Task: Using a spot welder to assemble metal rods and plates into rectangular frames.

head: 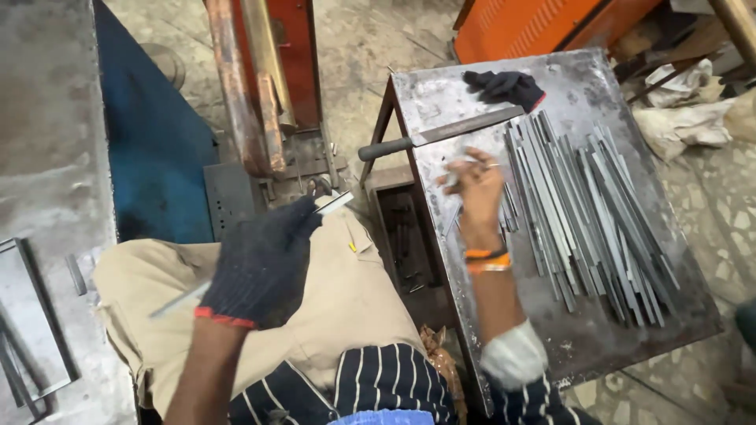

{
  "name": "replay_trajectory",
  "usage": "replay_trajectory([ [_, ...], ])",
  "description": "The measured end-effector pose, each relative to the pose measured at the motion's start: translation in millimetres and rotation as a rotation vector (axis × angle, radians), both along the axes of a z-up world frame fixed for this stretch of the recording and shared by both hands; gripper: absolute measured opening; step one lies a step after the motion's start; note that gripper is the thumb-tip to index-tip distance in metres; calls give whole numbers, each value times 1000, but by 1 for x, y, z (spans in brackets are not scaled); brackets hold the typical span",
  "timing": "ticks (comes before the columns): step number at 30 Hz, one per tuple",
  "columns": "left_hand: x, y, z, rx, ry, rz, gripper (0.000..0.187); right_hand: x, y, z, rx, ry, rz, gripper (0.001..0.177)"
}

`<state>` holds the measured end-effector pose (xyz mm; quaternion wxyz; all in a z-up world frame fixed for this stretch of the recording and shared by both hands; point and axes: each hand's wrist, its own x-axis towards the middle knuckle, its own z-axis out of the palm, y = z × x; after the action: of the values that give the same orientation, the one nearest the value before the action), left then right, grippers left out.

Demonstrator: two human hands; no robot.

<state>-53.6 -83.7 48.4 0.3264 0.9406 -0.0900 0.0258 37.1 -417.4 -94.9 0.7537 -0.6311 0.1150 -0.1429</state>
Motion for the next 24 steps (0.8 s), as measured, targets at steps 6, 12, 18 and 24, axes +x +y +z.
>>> replay_trajectory([
  [6,1,32,21,71,-59,-11,29,-83,126,133,-68,34,408,41],
  [12,-4,53,47,113,-45,12,26,-95,162,147,-45,17,626,50],
  [18,-1,64,60,90,-174,-45,19,-83,173,158,-82,3,676,51],
  [24,3,68,66,111,-225,-101,13,-81,179,160,-101,16,638,50],
])
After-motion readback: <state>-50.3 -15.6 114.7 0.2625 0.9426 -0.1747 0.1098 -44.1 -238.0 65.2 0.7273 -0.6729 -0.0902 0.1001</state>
